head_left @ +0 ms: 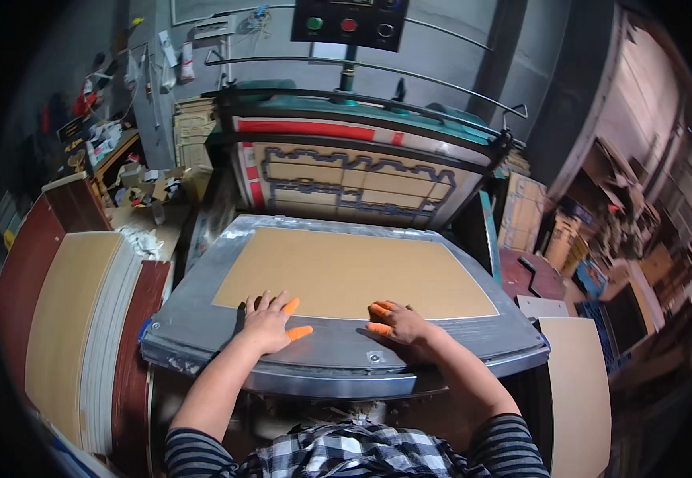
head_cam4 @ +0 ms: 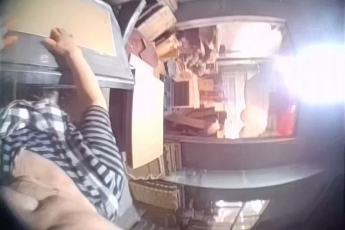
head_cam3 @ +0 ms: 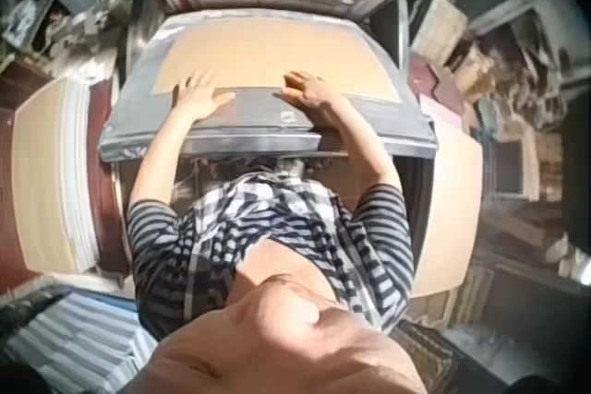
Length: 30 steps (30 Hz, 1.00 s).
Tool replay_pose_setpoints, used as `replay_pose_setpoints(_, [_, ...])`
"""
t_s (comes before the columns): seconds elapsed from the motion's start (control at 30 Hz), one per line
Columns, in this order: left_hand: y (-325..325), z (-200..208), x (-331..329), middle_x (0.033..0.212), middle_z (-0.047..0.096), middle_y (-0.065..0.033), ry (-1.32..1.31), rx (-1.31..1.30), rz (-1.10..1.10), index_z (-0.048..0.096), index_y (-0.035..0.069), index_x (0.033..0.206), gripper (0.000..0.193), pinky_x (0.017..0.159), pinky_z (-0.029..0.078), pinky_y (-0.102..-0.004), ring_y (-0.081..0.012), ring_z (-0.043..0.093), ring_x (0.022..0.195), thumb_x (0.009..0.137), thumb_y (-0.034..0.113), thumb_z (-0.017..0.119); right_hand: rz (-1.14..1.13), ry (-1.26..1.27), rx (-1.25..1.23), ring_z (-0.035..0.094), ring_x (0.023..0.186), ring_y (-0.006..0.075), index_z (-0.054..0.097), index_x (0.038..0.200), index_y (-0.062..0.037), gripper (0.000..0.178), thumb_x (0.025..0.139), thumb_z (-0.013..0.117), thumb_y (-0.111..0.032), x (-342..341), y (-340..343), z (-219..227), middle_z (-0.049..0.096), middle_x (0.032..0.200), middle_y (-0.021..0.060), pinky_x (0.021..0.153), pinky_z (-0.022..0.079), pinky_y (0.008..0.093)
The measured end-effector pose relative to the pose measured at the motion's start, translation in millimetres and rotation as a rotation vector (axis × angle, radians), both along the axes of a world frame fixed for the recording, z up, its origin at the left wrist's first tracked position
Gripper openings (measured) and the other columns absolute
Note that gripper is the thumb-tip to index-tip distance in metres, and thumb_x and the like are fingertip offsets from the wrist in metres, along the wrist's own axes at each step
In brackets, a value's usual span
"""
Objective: The person repeatedly picks up large cardboard sheets from a stack, places them on a guillotine paper cutter, and presses a button to cut them. The cut pieces are then stacked on a nearby table.
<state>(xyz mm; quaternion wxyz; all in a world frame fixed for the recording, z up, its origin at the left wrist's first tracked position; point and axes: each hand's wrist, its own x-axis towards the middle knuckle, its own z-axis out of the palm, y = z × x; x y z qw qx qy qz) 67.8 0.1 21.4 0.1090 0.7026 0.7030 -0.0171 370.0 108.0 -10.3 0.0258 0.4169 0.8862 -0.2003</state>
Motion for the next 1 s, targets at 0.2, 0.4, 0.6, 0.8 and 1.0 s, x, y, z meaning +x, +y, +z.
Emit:
replay_pose_setpoints(0.2, [10.6,-17.4,28.8,0.158,0.022,-0.0045,-0.114,-0.103,-0.16,0.034,0.02,0.148,0.083,0.115,0.01,-0.0545,-0.0348,0.015,0.145,0.085,0.074,0.04,0.119,-0.015,0.015,0.055,0.111,0.0344,0.06,0.117,-0.0078,0.056,0.092,0.048,-0.057,-10.7,0.8,50.2,0.058,0.119,0.0166,0.091,0.045,0.0445])
replay_pose_setpoints(0.4, [7.0,-17.9,29.3,0.157,0.025,-0.0049,-0.002,-0.14,-0.148,0.035,0.02,0.147,0.081,0.113,0.013,-0.0579,-0.0349,0.017,0.144,0.087,0.074,0.033,-0.048,0.371,0.441,0.05,0.121,0.0408,0.042,0.14,-0.0095,0.067,0.085,0.066,-0.039,-58.3,83.3,152.4,0.045,0.14,0.0203,0.099,0.044,0.0437])
replay_pose_setpoints(0.6, [17.8,-30.7,30.8,0.15,0.035,-0.0045,0.054,0.025,-0.244,0.046,0.021,0.139,0.079,0.108,0.026,-0.0536,-0.0321,0.032,0.134,0.084,0.077,0.035,-0.299,0.447,1.086,0.051,0.119,0.0402,0.031,0.145,-0.0076,0.082,0.078,0.073,-0.024,-128.2,156.2,320.0,0.04,0.14,0.0254,0.096,0.045,0.0467])
replay_pose_setpoints(0.8, [0.5,-57.3,16.4,0.125,0.061,-0.0014,-0.079,0.631,-0.264,0.07,0.015,0.11,0.058,0.084,0.044,-0.0528,-0.0291,0.057,0.104,0.077,0.063,0.063,-0.549,0.321,1.054,0.036,0.133,0.031,0.048,0.136,-0.0165,0.055,0.081,0.056,-0.018,-173.5,206.6,367.9,0.043,0.139,0.0142,0.099,0.034,0.0594])
replay_pose_setpoints(1.0, [10.3,-59.7,27.4,0.138,0.048,-0.0011,-0.117,0.351,-0.218,0.056,0.015,0.128,0.071,0.098,0.033,-0.0568,-0.0302,0.042,0.124,0.082,0.068,0.05,-0.338,0.37,1.036,0.049,0.126,0.0346,0.046,0.139,-0.0176,0.059,0.081,0.061,-0.016,-141.3,226.6,386.8,0.038,0.148,0.0143,0.099,0.045,0.0421])
